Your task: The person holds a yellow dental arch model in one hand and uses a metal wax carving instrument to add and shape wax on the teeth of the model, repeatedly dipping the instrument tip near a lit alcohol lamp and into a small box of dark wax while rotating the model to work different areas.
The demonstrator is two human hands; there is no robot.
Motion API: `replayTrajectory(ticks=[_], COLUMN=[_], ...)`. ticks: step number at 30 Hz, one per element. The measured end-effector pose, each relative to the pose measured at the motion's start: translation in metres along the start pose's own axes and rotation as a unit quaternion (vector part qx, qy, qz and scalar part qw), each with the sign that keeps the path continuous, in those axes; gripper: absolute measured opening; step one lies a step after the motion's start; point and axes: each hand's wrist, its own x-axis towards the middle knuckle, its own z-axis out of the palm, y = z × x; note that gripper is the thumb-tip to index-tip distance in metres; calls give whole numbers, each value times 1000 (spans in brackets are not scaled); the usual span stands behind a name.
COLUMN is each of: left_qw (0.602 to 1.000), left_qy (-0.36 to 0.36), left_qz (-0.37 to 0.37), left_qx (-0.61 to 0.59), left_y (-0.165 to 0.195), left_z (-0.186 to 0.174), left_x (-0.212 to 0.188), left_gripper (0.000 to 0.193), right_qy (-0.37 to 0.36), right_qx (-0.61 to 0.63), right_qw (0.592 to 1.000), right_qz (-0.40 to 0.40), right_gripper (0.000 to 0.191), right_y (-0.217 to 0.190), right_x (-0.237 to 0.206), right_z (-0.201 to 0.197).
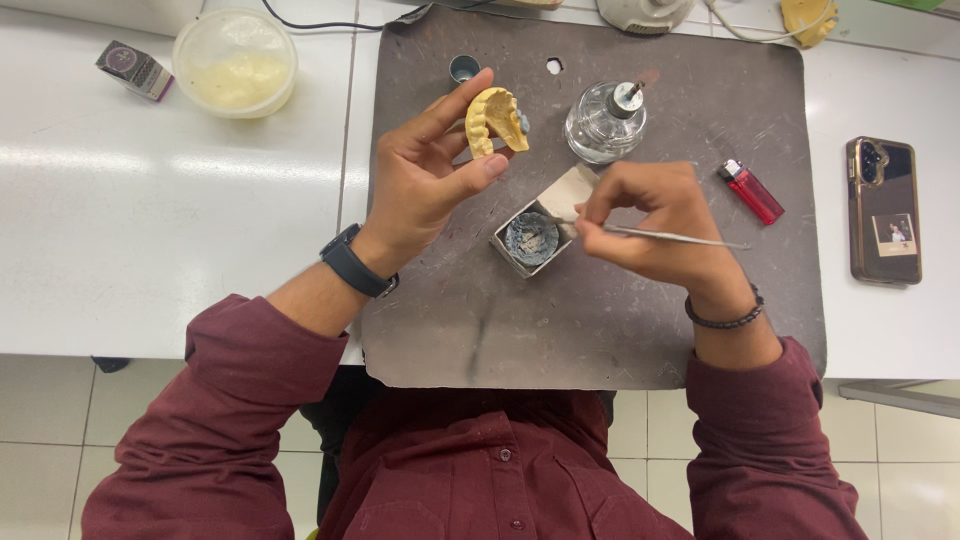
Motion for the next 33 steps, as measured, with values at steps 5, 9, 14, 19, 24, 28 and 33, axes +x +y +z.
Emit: replayTrajectory(ticks=[5,9,14,19,24,28,33], left_qw=[998,995,989,987,986,985,985], left_qy=[-40,-89,-125,-140,-150,-155,-152], left_qz=[-44,-44,-71,-77,-76,-73,-80], left_qx=[-22,-16,-22,-4,-2,3,2], left_y=[4,6,9,9,9,9,9], left_z=[3,5,8,8,8,7,7], left_x=[0,1,-3,-2,-2,-2,-2], left_gripper=[70,70,71,70,69,69,69], right_qy=[133,136,123,138,141,140,150], right_qx=[270,319,333,326,324,296,225], right_qw=[953,938,933,935,935,944,962], right_qz=[33,-11,-57,-33,-26,-33,-18], right_gripper=[10,12,23,24,21,24,25], right_y=[10,18,24,23,18,18,22], right_x=[-5,-4,-5,-7,-5,-6,-6], right_z=[-11,-5,3,8,9,9,7])
